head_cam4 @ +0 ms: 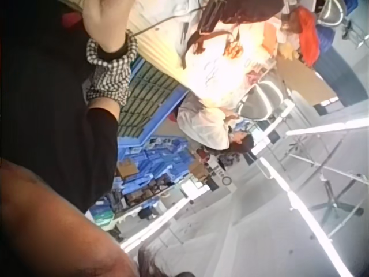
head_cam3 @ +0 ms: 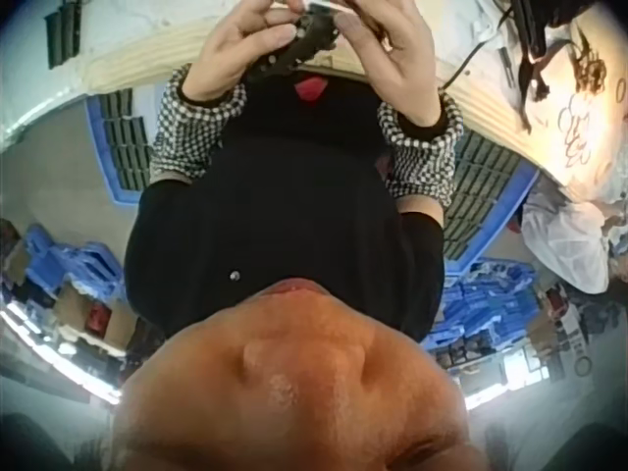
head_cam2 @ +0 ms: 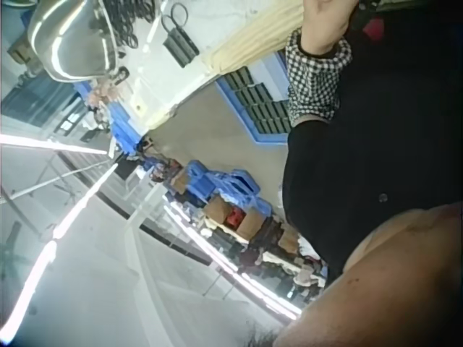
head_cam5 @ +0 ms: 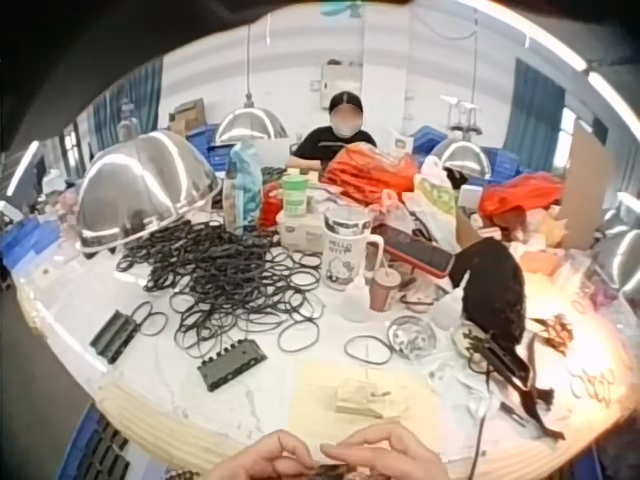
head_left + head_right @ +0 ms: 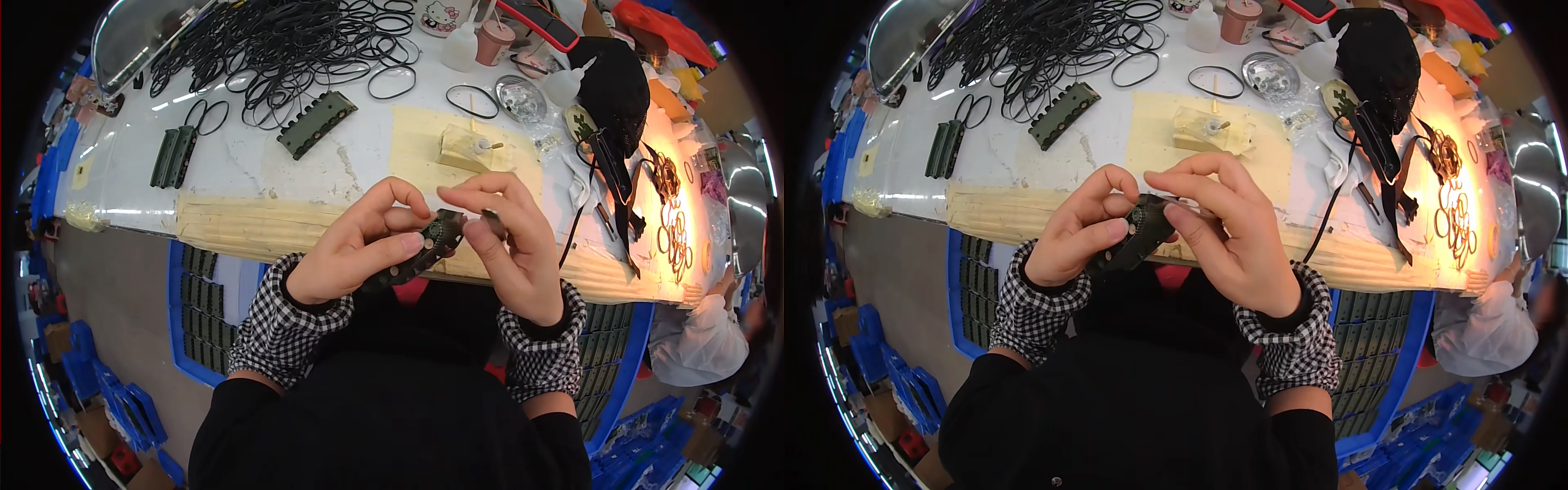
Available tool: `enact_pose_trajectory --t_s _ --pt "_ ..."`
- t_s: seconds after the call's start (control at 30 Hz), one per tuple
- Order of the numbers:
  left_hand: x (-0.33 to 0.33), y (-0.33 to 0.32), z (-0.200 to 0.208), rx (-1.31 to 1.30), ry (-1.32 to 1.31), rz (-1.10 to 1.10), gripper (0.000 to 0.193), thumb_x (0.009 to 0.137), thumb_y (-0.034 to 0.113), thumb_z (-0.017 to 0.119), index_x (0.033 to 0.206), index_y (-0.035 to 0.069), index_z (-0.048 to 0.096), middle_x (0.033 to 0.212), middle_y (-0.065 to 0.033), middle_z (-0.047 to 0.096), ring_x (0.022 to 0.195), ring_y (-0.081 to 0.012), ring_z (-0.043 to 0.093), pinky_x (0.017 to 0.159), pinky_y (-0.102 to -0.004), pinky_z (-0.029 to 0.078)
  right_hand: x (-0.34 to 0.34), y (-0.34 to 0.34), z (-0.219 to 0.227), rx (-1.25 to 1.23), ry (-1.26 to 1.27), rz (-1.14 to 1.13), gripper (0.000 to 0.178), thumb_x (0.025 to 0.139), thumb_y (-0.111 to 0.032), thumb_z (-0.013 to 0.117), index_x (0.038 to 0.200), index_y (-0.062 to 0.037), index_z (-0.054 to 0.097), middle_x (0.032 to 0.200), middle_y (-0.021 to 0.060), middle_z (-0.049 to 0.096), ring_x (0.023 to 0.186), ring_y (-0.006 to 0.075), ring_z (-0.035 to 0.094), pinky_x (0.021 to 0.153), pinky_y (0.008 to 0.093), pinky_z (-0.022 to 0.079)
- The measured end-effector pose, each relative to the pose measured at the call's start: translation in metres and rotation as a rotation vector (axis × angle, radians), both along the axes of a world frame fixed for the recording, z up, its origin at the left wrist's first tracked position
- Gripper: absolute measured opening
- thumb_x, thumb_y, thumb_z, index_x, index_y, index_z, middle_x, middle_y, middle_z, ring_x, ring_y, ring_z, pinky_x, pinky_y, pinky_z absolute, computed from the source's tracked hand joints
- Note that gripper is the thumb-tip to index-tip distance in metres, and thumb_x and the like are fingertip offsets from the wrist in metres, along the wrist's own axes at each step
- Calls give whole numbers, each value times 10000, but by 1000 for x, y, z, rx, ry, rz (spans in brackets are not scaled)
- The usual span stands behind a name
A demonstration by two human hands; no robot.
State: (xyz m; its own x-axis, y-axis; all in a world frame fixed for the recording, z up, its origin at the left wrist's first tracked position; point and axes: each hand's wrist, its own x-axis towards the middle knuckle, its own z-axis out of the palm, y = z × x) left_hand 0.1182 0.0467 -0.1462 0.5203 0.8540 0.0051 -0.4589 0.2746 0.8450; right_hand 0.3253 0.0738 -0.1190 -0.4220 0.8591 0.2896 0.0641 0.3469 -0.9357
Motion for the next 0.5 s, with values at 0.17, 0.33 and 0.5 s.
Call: enact_pose_trajectory --t_s 0.17,0.33,0.5 --pt "3 -1 5 57 163 64 222 932 91 539 1138 18 499 1080 -86 618 975 -96 567 856 -246 452 11 6 -22 -235 38 97 152 853 -56 682 985 3 635 740 -34 528 526 4 351 488 195 276" --pt "8 -3 17 622 756 434 251 731 22 687 982 14 683 844 -65 657 822 -153 628 982 -383 439 8 -2 -25 -335 104 29 87 867 -51 677 921 -13 621 629 -83 485 509 -20 322 475 188 244" --pt "16 -4 13 817 857 633 256 690 52 714 943 35 681 792 -60 643 751 -207 618 911 -392 455 -1 -7 -28 -346 192 -12 90 876 -30 669 942 -9 611 647 -79 514 527 -27 349 479 173 241"
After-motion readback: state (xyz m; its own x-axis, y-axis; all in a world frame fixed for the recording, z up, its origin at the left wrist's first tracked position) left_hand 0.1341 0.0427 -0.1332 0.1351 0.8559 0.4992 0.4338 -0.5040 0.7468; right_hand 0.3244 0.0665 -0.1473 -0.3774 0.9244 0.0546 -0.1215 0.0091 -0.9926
